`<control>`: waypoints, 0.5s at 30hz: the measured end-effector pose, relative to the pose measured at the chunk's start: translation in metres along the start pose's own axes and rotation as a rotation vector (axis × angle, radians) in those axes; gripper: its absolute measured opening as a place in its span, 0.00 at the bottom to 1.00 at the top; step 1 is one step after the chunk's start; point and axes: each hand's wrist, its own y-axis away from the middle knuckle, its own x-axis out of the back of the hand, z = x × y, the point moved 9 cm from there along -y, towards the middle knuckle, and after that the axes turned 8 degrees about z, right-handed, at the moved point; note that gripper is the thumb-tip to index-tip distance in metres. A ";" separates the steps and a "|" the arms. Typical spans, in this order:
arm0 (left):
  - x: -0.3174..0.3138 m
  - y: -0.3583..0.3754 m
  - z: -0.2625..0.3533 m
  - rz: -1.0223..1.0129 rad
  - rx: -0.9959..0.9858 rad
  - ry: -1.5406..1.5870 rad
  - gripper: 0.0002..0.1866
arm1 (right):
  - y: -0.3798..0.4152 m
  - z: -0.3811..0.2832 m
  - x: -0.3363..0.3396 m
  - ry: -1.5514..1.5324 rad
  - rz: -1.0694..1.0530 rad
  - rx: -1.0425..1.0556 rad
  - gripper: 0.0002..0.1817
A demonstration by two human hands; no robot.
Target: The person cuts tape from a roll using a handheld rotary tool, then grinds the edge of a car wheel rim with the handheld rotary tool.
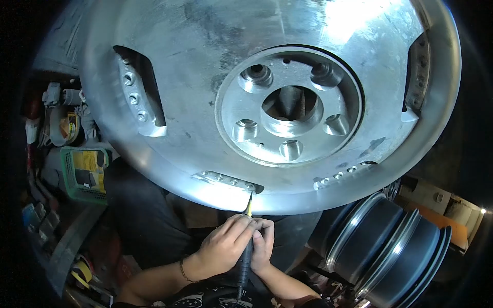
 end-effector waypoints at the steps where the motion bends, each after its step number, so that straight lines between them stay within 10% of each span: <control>1: 0.001 0.000 0.000 0.002 0.004 0.001 0.22 | 0.000 0.002 0.001 0.020 -0.004 0.003 0.17; 15: 0.003 -0.002 0.000 0.020 0.023 -0.005 0.21 | -0.002 -0.004 -0.004 -0.026 0.003 0.008 0.17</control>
